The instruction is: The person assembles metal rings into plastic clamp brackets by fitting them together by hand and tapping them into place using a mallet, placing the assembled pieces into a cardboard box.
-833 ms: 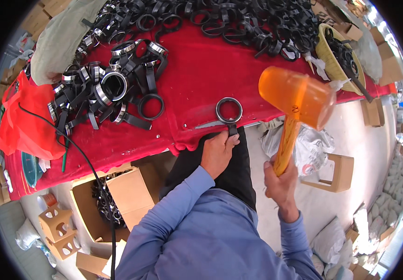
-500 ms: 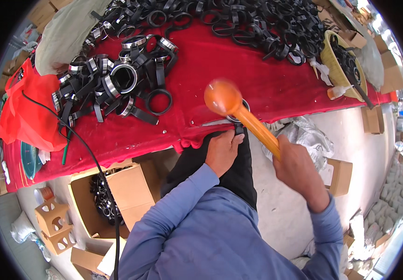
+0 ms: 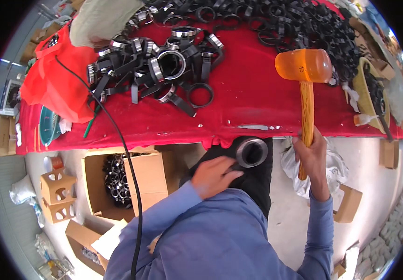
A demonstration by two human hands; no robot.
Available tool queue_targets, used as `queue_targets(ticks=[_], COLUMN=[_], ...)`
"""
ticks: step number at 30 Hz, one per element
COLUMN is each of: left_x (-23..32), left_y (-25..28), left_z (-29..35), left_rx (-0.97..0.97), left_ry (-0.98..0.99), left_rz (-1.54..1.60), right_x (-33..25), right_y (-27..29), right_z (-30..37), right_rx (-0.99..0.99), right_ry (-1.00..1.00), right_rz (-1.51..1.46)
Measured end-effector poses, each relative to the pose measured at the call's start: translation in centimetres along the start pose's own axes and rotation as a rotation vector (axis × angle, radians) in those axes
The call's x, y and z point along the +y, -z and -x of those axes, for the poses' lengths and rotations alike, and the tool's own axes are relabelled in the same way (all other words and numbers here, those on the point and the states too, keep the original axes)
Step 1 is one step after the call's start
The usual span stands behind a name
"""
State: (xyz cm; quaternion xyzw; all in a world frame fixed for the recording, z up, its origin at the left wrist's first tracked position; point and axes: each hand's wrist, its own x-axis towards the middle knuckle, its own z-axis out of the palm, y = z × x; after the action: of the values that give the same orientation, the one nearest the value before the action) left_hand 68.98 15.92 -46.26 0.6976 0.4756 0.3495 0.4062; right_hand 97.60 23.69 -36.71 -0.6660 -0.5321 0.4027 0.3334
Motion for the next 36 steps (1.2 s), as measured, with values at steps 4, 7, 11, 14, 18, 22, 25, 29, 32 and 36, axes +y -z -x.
queue_targets(ticks=[4,7,11,14,18,22,25,29,32,36], left_x=[-5.2,-8.7,-11.9,-10.8,-5.6,0.6,1.0,-1.3,-3.0,-2.9], left_y=[7.9,13.3,17.4,17.0,12.9,12.8,13.2,11.5,10.3,9.4], left_z=[12.1,22.0,29.3,24.7,11.4,-0.5,-5.0,-7.1,-7.6,-7.0], left_rx=[0.068,0.151,0.211,0.034,0.314,0.456,0.464,0.466,0.667,0.776], left_ry=[0.119,0.573,0.983,0.998,0.490,0.142,0.105,0.352,0.337,0.433], left_rz=[-0.421,-0.691,-0.968,-0.940,-0.718,-0.645,-0.624,-0.629,-0.314,0.274], right_x=[2.5,3.7,3.3,3.9,3.5,3.0,3.1,3.2,3.3,3.4], right_y=[-2.0,-3.2,-3.2,-2.8,-3.3,-3.2,-3.3,-3.4,-3.6,-3.2], right_z=[-4.8,-6.9,-7.4,-7.3,-7.3,-7.2,-7.3,-7.5,-7.5,-7.6], right_rx=[0.014,0.012,-0.040,-0.069,-0.055,-0.032,-0.036,-0.028,-0.026,-0.037], right_ry=[0.063,0.080,0.007,-0.001,-0.006,-0.028,-0.013,-0.009,-0.004,-0.011], right_rz=[-0.036,-0.127,-0.178,-0.178,-0.173,-0.136,-0.128,-0.112,-0.124,-0.126])
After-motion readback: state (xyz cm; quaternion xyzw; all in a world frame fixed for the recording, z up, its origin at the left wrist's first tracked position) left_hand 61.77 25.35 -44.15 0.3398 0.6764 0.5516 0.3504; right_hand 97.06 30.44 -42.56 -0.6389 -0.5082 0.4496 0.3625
